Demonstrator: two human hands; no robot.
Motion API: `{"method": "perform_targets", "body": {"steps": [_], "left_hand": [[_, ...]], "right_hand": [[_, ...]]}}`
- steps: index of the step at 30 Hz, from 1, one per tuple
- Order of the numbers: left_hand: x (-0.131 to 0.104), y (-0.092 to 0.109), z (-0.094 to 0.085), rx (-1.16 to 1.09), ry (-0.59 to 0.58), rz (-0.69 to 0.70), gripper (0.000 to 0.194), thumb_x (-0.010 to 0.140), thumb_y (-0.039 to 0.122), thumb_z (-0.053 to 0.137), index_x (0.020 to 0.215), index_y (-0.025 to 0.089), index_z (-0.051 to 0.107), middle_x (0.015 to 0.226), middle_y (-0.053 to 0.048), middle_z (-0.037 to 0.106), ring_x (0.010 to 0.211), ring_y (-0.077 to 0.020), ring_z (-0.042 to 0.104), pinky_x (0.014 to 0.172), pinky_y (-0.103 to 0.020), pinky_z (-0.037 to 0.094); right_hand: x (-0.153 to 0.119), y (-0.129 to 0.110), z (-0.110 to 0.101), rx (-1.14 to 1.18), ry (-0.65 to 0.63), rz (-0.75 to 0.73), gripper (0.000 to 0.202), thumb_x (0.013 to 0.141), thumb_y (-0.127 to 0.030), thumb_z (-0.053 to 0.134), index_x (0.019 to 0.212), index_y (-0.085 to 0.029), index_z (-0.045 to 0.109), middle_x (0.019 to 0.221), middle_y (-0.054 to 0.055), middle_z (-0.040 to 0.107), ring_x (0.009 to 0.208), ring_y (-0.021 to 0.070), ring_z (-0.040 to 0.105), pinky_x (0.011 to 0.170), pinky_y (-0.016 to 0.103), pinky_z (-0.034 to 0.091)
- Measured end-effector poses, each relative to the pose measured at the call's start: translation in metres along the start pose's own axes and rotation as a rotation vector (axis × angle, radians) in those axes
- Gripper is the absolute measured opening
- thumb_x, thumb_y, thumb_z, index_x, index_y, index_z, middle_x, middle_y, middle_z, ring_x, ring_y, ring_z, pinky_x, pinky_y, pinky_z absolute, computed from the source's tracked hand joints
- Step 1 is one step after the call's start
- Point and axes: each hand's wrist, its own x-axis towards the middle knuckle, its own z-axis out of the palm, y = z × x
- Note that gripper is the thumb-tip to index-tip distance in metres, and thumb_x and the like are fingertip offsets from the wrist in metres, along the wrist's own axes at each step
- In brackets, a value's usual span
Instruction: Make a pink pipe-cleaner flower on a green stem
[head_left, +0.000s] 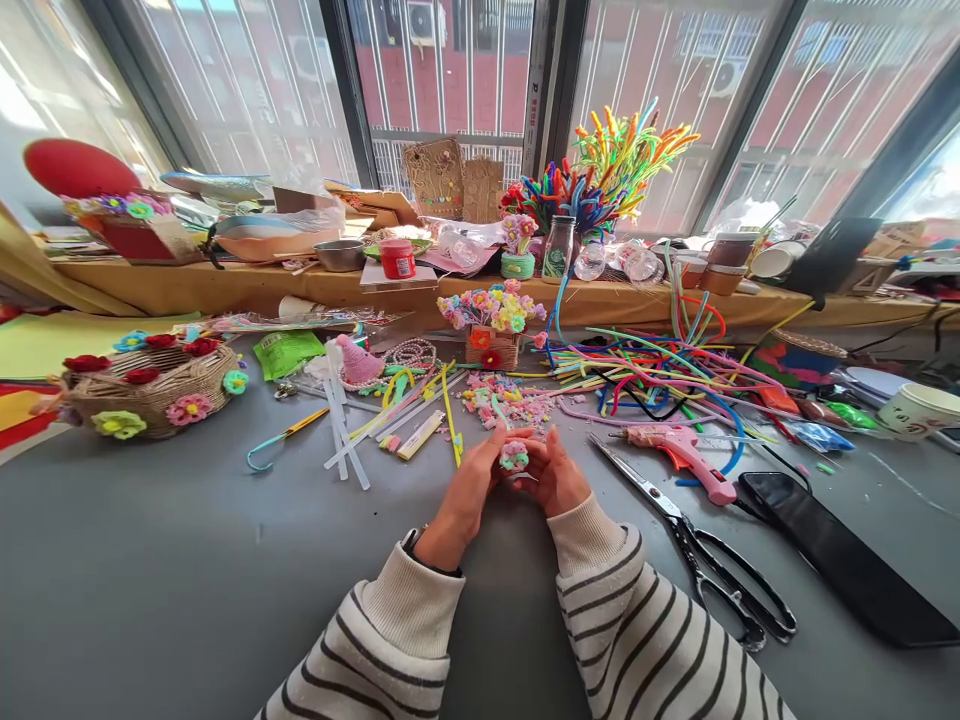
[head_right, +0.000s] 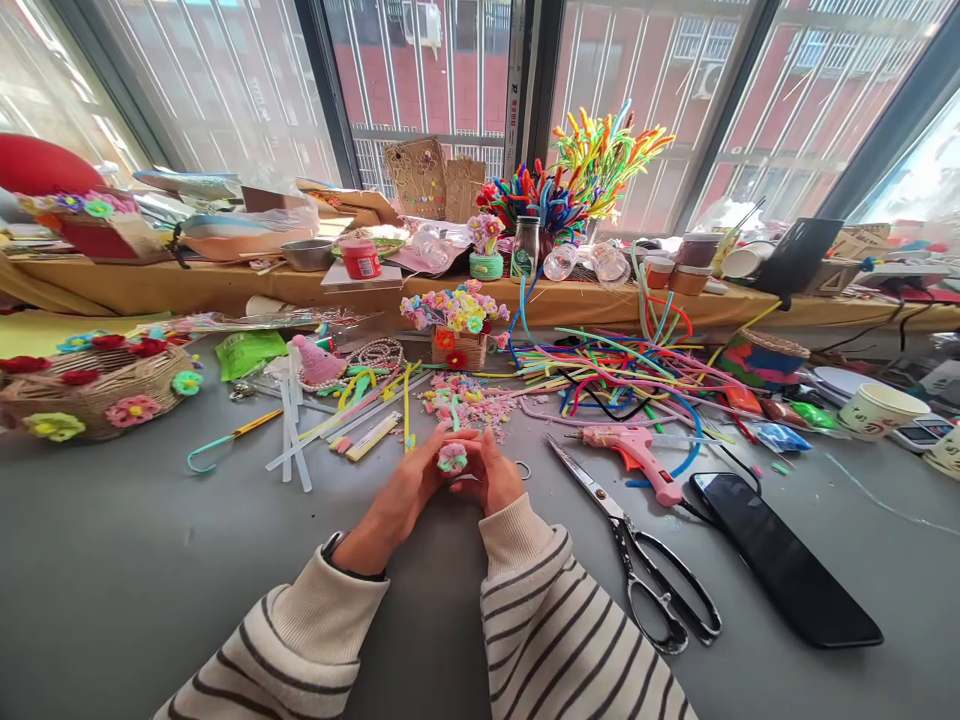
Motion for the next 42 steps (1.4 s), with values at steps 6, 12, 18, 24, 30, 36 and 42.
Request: {"method": "perform_targets", "body": {"steps": [6,12,18,24,30,36,42], "left_hand": [[-0.001,0.004,0.003,-0.048,0.031,-0.004,0.037,0.068,0.040,0.046,0.092,0.015,0.059,0.091,-0.008,0.061,0.082,-0.0175,0.054,0.067,-0.025,0.040],[-0.001,0.009,0.003,-0.029,0.138,0.109,0.030,0.068,0.034,0.047,0.087,0.014,0.060,0.095,-0.009,0.059,0.090,-0.0169,0.051,0.078,-0.024,0.037],[0.000,0.006,0.002,0.044,0.136,0.051,0.030,0.065,0.028,0.052,0.091,0.015,0.058,0.087,-0.008,0.062,0.075,-0.0149,0.055,0.067,-0.024,0.041],[0.005,0.003,-0.001,0.077,0.160,0.047,0.032,0.062,0.027,0.055,0.091,0.014,0.056,0.075,-0.007,0.064,0.056,-0.0107,0.054,0.053,-0.021,0.041],[0.006,0.004,0.001,0.115,0.151,0.089,0.027,0.062,0.029,0.054,0.085,0.015,0.050,0.065,-0.004,0.062,0.047,-0.0086,0.051,0.048,-0.020,0.038],[0.006,0.002,0.001,0.140,0.152,0.096,0.020,0.065,0.029,0.050,0.080,0.019,0.041,0.065,-0.002,0.061,0.045,-0.0079,0.049,0.047,-0.020,0.037],[-0.006,0.004,-0.007,0.497,0.259,0.229,0.024,0.068,0.033,0.045,0.088,0.020,0.047,0.067,-0.003,0.061,0.059,-0.0137,0.055,0.059,-0.024,0.039]], "right_hand": [[-0.002,0.000,0.003,-0.033,0.007,-0.016,0.046,0.061,-0.057,0.045,0.069,-0.017,0.065,0.073,0.006,0.059,0.061,0.0120,0.051,0.041,0.018,0.043],[-0.003,0.003,0.003,-0.116,-0.017,-0.014,0.048,0.062,-0.057,0.044,0.078,-0.016,0.063,0.076,0.007,0.057,0.060,0.0113,0.050,0.041,0.018,0.043],[-0.003,0.009,0.003,-0.141,0.049,-0.104,0.031,0.059,-0.046,0.055,0.060,-0.015,0.058,0.058,0.000,0.053,0.053,0.0088,0.048,0.041,0.018,0.043],[-0.004,0.016,0.002,-0.181,0.062,-0.148,0.022,0.055,-0.034,0.063,0.056,-0.014,0.052,0.068,0.001,0.057,0.054,0.0085,0.051,0.040,0.017,0.043],[-0.004,0.016,0.001,-0.147,0.059,-0.126,0.022,0.056,-0.035,0.062,0.057,-0.015,0.054,0.072,0.003,0.058,0.057,0.0098,0.053,0.041,0.018,0.044],[-0.004,0.017,-0.002,-0.144,0.052,-0.108,0.022,0.058,-0.035,0.061,0.058,-0.015,0.054,0.061,0.001,0.059,0.051,0.0083,0.050,0.042,0.019,0.044],[-0.006,0.015,-0.001,-0.210,0.087,-0.143,0.024,0.056,-0.037,0.062,0.061,-0.015,0.054,0.062,0.002,0.059,0.052,0.0092,0.050,0.043,0.021,0.045]]}}
